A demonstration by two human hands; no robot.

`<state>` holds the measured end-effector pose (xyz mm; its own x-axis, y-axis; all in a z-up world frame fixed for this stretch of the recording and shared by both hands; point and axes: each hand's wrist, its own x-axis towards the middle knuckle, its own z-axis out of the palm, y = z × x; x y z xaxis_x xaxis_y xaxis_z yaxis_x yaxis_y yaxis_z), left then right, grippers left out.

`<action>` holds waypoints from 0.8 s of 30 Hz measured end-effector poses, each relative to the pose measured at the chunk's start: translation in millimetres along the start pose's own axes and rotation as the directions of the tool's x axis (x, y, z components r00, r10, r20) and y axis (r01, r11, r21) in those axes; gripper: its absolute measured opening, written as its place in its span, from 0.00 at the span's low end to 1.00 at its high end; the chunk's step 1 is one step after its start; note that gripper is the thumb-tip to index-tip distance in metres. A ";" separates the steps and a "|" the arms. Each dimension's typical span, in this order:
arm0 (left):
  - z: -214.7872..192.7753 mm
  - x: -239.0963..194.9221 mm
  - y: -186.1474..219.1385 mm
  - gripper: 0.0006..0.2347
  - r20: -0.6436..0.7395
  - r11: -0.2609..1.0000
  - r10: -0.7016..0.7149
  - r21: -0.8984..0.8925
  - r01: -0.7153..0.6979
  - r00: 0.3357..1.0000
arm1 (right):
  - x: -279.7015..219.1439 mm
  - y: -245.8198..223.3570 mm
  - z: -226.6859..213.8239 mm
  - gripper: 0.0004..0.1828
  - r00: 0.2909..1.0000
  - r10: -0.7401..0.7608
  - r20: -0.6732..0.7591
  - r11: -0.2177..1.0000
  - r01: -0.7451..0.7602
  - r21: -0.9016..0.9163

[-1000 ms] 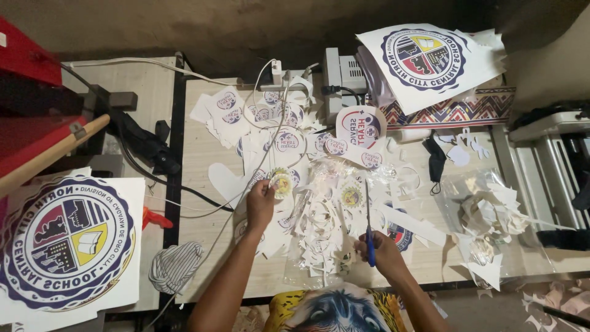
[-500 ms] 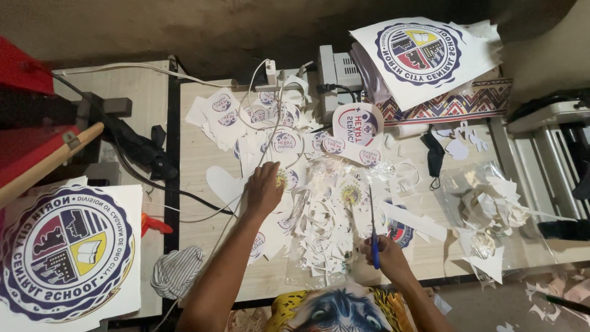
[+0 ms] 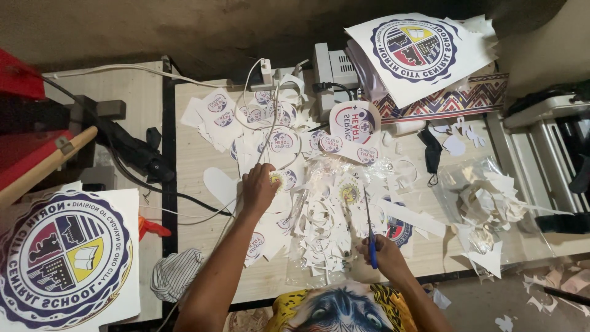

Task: The person uses scissors to cut out circular logo stickers from a printed sheet. They hold the sheet with the left hand and carefully trim around the edges of each sticker, placing the finished pieces on the table.

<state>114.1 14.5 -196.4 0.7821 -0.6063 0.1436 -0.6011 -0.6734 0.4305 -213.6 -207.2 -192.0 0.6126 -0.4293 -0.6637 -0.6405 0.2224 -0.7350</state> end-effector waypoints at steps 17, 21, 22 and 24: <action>32.6 -93.9 68.5 0.07 0.668 -0.508 -0.092 -0.669 0.542 0.739 | -70.3 -164.7 69.5 0.41 0.747 -0.654 0.114 0.656 0.636 -0.406; 56.7 -115.6 84.6 0.11 0.637 -0.541 0.044 -0.633 0.554 0.770 | -71.5 -175.2 77.0 0.43 0.698 -0.683 0.215 0.576 0.696 -0.429; 49.2 -116.1 90.8 0.13 0.682 -0.535 0.006 -0.616 0.579 0.731 | -69.9 -172.2 77.8 0.42 0.607 -0.760 0.232 0.471 0.760 -0.447; 26.9 -112.1 103.2 0.15 0.724 -0.530 -0.029 -0.596 0.603 0.690 | -64.1 -164.0 77.5 0.42 0.508 -0.824 0.252 0.358 0.810 -0.465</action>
<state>-39.9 1.6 -192.0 0.4376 -0.7050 -0.5581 0.8884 0.2430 0.3895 -112.0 -148.3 -39.6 0.9554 -0.1812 0.2330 0.0515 -0.6749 -0.7361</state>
